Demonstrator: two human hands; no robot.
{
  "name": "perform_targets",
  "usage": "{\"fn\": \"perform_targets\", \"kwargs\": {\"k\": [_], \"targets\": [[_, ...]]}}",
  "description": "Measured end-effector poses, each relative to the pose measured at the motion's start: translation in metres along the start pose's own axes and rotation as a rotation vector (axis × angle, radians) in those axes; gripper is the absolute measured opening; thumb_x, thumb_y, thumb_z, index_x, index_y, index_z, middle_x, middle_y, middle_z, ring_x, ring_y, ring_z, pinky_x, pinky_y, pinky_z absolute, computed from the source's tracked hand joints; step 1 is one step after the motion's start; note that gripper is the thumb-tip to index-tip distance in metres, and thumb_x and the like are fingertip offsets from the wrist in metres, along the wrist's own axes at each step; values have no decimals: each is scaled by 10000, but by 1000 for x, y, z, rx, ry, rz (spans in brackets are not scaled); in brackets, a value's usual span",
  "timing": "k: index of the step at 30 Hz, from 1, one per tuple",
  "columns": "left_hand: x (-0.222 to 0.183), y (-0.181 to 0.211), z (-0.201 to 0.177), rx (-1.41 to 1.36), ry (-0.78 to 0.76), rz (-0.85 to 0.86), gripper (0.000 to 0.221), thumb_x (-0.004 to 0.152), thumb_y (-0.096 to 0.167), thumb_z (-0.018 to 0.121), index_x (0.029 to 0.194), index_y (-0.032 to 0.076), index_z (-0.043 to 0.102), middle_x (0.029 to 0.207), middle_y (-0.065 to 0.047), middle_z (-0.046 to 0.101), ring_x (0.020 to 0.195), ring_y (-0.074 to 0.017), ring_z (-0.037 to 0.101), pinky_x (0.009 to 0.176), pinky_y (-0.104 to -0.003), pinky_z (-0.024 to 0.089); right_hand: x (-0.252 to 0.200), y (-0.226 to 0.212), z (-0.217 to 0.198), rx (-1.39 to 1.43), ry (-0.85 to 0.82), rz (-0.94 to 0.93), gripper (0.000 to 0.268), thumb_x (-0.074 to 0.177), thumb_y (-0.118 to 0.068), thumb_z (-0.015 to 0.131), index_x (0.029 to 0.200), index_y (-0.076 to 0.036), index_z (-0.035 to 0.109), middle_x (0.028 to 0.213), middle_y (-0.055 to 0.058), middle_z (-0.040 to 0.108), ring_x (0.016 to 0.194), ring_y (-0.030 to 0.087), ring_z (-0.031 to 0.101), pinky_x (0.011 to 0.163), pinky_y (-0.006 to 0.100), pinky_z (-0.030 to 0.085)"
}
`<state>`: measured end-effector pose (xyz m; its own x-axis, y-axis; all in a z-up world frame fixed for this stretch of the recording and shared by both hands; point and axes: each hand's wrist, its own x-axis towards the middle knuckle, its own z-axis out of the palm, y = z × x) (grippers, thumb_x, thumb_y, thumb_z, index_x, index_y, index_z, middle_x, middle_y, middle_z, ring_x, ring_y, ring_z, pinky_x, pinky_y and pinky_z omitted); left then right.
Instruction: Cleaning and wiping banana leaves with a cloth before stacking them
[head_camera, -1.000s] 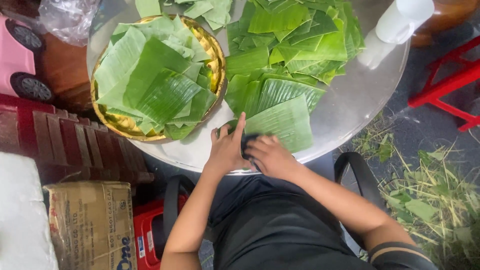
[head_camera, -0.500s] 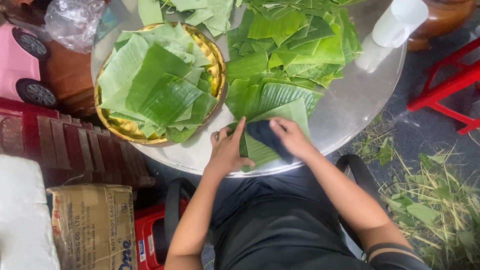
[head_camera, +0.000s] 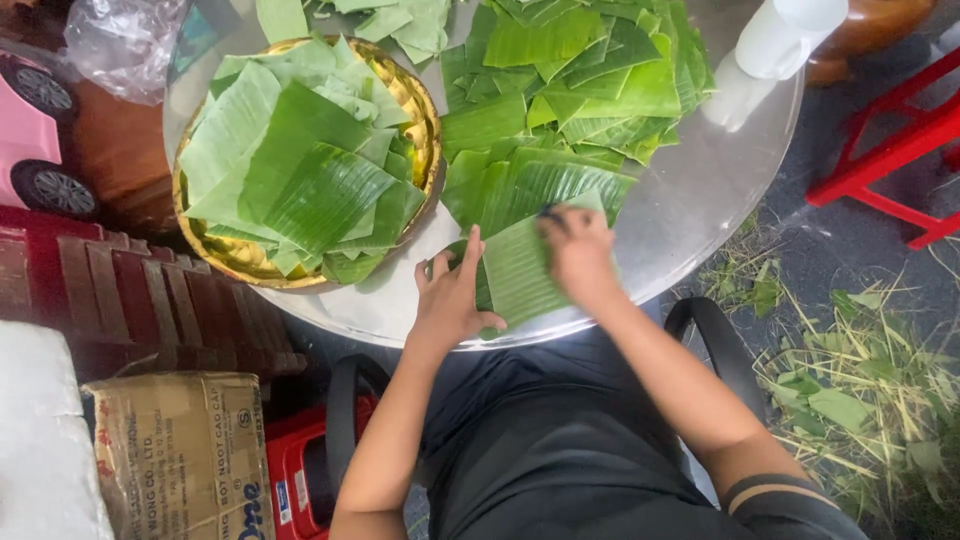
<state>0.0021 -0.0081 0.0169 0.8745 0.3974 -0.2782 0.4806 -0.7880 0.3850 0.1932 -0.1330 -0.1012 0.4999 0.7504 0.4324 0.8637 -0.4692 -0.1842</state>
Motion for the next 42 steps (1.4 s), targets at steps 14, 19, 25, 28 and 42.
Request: {"fn": "perform_targets", "kwargs": {"k": [14,19,25,28,42], "targets": [[8,-6,10,15,14,-22,1465,645,390,949,1628,27,-74,1558,-150,494,1436,-404,299,1153,-635,31,-23,-59,9,236,-51,-269,460,910,-230,675,1366,-184,630,1347,68,577,1212,339,500,819,417,396],[4,5,2,-11,9,-44,1412,650,365,953,1640,56,-4,1528,-166,526,1422,-400,338,1161,-612,53,-33,-14,-52,530,-136,-617,267,1021,-249,507,1196,-206,703,1237,35,664,1183,347,538,835,433,401],[6,0,12,87,-11,1,1398,663,438,909,1656,132,-25,1551,-164,492,1415,-394,313,1149,-647,33,-26,53,-44,509,-165,-559,265,1007,-189,527,1138,-140,751,1242,124,692,1135,429,575,919,522,457],[3,5,8,84,7,-20,1378,663,409,922,1662,168,4,1558,-158,484,1414,-385,322,1140,-644,43,-18,92,-19,164,-46,-283,252,990,-261,599,1199,-285,737,1307,-54,640,1165,268,547,906,426,394],[-6,25,-9,164,-34,-44,1402,699,374,920,1640,64,-71,1533,-189,508,1429,-365,325,1152,-609,38,23,-13,-14,170,-11,-384,254,953,-183,632,1192,-181,718,1253,63,661,1169,296,598,916,427,459]]}}
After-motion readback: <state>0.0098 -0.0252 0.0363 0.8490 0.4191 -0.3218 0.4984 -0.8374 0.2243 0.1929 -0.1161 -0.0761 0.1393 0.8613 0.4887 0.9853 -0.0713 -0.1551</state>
